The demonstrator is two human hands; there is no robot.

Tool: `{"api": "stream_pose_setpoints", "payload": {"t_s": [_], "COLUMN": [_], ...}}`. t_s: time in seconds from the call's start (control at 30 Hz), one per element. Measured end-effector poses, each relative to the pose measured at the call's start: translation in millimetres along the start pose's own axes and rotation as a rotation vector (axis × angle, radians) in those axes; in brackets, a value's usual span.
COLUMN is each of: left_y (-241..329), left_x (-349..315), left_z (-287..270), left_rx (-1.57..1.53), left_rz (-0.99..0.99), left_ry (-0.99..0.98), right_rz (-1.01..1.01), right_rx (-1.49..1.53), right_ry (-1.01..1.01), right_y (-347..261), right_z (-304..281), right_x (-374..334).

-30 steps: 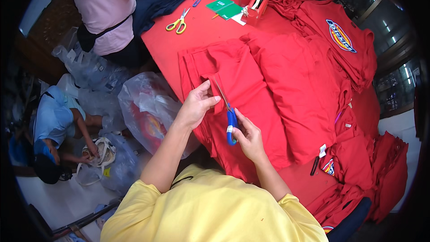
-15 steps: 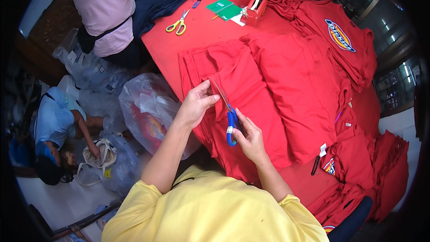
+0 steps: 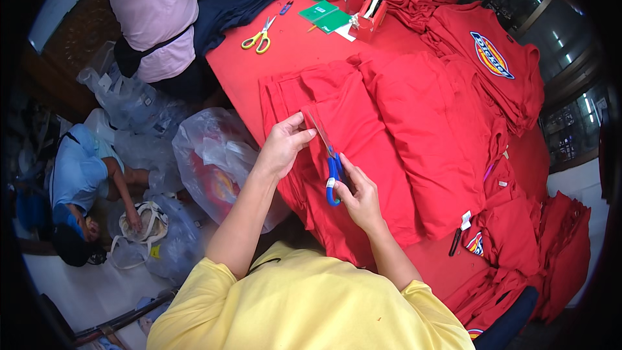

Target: The person cuts paper labels using shears, marks labels with a pink pen, and handles red t-shirts at a workstation.

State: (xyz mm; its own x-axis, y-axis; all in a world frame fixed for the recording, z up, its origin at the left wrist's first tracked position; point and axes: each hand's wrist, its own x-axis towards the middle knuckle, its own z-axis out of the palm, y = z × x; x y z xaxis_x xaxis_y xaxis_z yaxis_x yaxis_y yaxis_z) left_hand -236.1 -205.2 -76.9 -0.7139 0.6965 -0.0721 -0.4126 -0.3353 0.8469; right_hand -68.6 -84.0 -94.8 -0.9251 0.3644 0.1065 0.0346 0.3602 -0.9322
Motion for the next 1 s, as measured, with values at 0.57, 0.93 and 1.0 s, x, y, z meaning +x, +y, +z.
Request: {"api": "stream_pose_setpoints", "payload": {"t_s": [0.57,0.93,1.0], "left_y": [-6.1,-2.8,-12.5], "left_x": [-0.3,9.1,19.0], "left_z": [0.7,0.4,-16.3], "left_rx": [0.072,-0.055,-0.242], "left_rz": [0.002,-0.045,-0.007], "left_ry": [0.028,0.055,0.154], "right_rz": [0.001,0.138,0.069], "right_rx": [-0.042,0.022,-0.039], "right_ry": [0.017,0.012,0.011], "right_y": [-4.7,0.7,2.7], "right_z": [-0.8,-2.4,-3.4], "right_x": [11.4,5.0,2.2]}}
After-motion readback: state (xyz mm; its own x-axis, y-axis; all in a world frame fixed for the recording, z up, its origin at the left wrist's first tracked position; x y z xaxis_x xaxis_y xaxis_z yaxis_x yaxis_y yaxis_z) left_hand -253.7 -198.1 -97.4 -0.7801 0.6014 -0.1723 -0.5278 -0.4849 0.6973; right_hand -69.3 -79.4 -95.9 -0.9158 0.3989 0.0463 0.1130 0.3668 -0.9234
